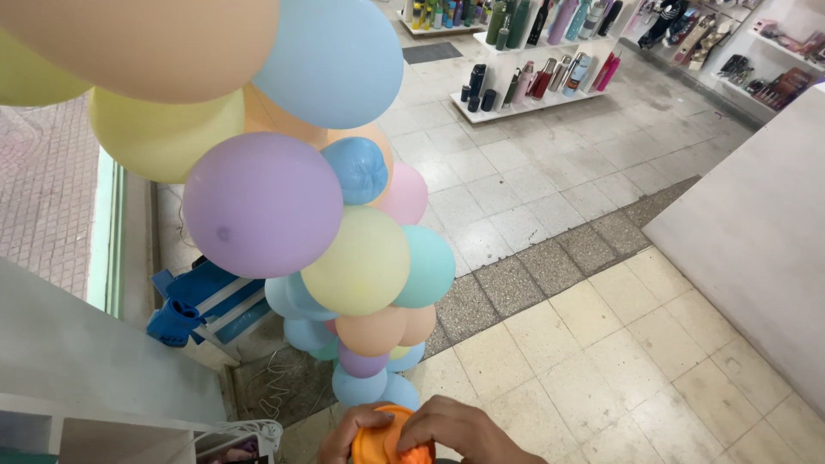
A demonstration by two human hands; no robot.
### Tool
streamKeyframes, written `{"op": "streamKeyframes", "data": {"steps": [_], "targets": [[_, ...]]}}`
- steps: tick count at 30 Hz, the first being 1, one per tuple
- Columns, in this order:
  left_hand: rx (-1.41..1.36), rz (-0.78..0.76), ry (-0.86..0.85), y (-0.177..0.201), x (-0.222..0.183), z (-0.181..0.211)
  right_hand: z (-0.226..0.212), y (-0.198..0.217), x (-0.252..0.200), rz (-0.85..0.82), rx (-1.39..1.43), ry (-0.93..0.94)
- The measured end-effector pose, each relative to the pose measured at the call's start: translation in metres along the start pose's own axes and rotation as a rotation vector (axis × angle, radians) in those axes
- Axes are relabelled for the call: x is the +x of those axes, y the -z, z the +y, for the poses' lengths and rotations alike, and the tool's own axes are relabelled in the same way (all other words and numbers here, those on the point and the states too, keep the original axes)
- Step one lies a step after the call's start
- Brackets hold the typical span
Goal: Assemble a small water bottle by inserting a metal straw and securing the lid.
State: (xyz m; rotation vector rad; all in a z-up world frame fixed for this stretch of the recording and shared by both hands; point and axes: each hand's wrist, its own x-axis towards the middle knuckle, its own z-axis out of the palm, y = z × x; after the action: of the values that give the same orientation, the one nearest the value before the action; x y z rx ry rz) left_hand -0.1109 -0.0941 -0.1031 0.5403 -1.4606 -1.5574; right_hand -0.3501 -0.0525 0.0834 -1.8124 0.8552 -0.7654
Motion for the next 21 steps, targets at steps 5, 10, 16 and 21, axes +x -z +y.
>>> {"op": "streamKeyframes", "data": {"steps": [5,10,16,21], "targets": [[0.190,0.057,-0.106,-0.014,0.022,0.060,-0.023,-0.001,0.009,0.177,-0.039,0.055],[0.116,0.107,-0.105,-0.029,0.059,0.118,-0.038,0.005,0.020,0.340,0.070,-0.192],[0.193,0.138,-0.001,-0.039,0.075,0.141,-0.028,0.006,0.020,0.454,-0.028,-0.098],[0.137,0.040,0.017,-0.032,0.091,0.133,-0.024,0.015,0.022,0.470,-0.028,-0.031]]}}
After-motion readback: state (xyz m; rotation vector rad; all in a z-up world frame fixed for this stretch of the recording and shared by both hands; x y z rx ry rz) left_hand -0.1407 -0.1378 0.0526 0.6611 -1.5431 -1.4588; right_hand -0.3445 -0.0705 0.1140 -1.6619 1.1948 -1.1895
